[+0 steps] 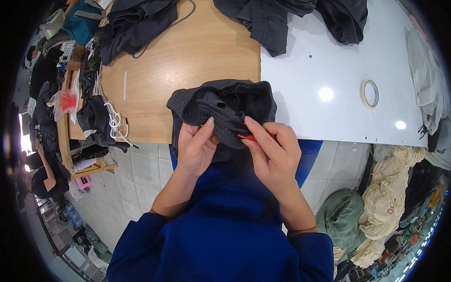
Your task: Inspecting and trimming loose threads from a dark gray garment on a factory workspace.
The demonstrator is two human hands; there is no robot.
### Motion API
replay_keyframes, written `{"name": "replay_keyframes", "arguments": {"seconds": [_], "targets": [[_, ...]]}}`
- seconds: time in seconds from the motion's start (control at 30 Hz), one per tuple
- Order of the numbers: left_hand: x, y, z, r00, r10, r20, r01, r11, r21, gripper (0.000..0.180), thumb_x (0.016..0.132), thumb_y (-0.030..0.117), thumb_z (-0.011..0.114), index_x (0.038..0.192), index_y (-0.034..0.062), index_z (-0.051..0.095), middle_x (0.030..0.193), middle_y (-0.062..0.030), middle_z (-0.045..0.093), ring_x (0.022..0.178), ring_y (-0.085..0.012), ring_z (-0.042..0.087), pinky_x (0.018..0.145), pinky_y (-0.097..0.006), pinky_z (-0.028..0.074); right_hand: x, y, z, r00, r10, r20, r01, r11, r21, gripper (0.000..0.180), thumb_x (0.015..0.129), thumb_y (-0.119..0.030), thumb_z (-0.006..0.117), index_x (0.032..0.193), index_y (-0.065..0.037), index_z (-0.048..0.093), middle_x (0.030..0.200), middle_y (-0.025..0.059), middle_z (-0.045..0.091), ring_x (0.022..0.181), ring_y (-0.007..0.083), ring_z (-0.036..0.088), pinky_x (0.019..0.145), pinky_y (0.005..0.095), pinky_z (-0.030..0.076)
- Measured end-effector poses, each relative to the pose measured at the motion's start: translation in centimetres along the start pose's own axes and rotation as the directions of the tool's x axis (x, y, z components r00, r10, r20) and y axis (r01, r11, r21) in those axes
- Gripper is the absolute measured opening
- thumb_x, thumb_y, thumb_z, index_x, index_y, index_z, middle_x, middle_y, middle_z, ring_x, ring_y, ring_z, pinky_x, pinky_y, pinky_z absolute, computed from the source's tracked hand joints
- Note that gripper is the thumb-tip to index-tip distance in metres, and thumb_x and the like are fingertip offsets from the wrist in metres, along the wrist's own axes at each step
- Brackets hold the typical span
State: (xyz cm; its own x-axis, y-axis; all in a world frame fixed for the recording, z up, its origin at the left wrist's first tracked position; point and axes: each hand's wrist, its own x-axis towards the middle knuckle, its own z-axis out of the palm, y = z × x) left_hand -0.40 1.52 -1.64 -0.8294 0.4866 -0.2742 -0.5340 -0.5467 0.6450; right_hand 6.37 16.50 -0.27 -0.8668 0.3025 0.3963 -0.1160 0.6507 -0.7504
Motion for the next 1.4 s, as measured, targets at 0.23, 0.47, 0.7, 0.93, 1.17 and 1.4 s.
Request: {"name": "replay_keyframes", "arguments": {"seconds": [0.23, 0.47, 0.7, 0.93, 1.17, 1.4], "targets": [[-0.1, -0.2, 0.1, 1.0, -0.007, -0.008, 0.007, 1.0, 0.003, 0.026, 0.092, 0.004, 0.046, 0.118, 0.0052, 0.042, 0.11, -0.01, 0.056, 0.1, -0.0176, 0.058, 0.084, -0.032, 0.051, 0.1, 0.0, 0.1, 0.999, -0.03, -0.012, 0.029, 0.999, -0.043, 0.037, 0.064, -0.006, 0.072, 0.101, -0.008, 0.068, 0.075, 0.0041, 0.052, 0.062, 0.0162, 0.045, 0.054, 0.0258, 0.037], [-0.1, -0.1, 0.2, 1.0, -0.004, 0.0, 0.004, 1.0, 0.018, 0.026, 0.092, 0.005, 0.046, 0.118, 0.0051, 0.042, 0.11, -0.0102, 0.057, 0.1, -0.0179, 0.058, 0.084, -0.033, 0.051, 0.0, 0.2, -0.1, 0.997, -0.074, -0.019, 0.072, 0.994, -0.081, 0.035, 0.065, -0.006, 0.072, 0.099, -0.008, 0.068, 0.076, 0.0038, 0.054, 0.061, 0.0162, 0.045, 0.053, 0.0255, 0.036], [-0.2, -0.3, 0.0, 0.999, -0.008, -0.034, 0.009, 1.0, 0.02, 0.028, 0.091, 0.004, 0.048, 0.118, 0.0057, 0.042, 0.111, -0.0101, 0.056, 0.101, -0.0184, 0.058, 0.084, -0.033, 0.05, 0.8, -1.5, -0.7, 0.977, 0.212, 0.008, -0.206, 0.938, 0.28, 0.04, 0.068, -0.003, 0.071, 0.107, -0.002, 0.063, 0.083, 0.0074, 0.054, 0.071, 0.0152, 0.053, 0.063, 0.0229, 0.043], [-0.5, -0.7, 0.2, 0.999, -0.032, -0.032, 0.03, 0.997, -0.074, 0.027, 0.093, 0.01, 0.048, 0.118, 0.0064, 0.043, 0.11, -0.0088, 0.057, 0.099, -0.0178, 0.058, 0.08, -0.032, 0.051, 0.7, -0.5, 2.0, 0.995, -0.096, -0.022, 0.096, 0.995, 0.008, 0.033, 0.059, -0.005, 0.072, 0.092, -0.007, 0.069, 0.054, 0.0032, 0.042, 0.046, 0.0176, 0.041, 0.044, 0.0283, 0.032], [0.2, 0.1, -0.9, 0.996, -0.04, -0.078, 0.032, 0.994, -0.102, 0.028, 0.096, 0.02, 0.038, 0.122, 0.0074, 0.041, 0.114, -0.0116, 0.056, 0.102, -0.0222, 0.058, 0.084, -0.036, 0.051, -0.1, -0.9, 1.5, 0.999, 0.041, 0.008, -0.042, 0.952, 0.302, 0.027, 0.063, -0.004, 0.074, 0.088, -0.004, 0.067, 0.052, 0.0029, 0.043, 0.044, 0.0148, 0.041, 0.043, 0.0248, 0.032], [0.1, 0.1, -0.6, 0.996, -0.051, -0.079, 0.044, 0.995, -0.089, 0.026, 0.094, 0.017, 0.045, 0.118, 0.0078, 0.044, 0.108, -0.0073, 0.058, 0.097, -0.0189, 0.059, 0.082, -0.033, 0.049, 0.7, -0.6, 2.1, 0.998, -0.056, 0.022, 0.056, 0.998, 0.038, 0.039, 0.061, -0.021, 0.079, 0.095, -0.006, 0.066, 0.053, 0.0017, 0.045, 0.046, 0.0162, 0.043, 0.045, 0.0261, 0.035]]}}
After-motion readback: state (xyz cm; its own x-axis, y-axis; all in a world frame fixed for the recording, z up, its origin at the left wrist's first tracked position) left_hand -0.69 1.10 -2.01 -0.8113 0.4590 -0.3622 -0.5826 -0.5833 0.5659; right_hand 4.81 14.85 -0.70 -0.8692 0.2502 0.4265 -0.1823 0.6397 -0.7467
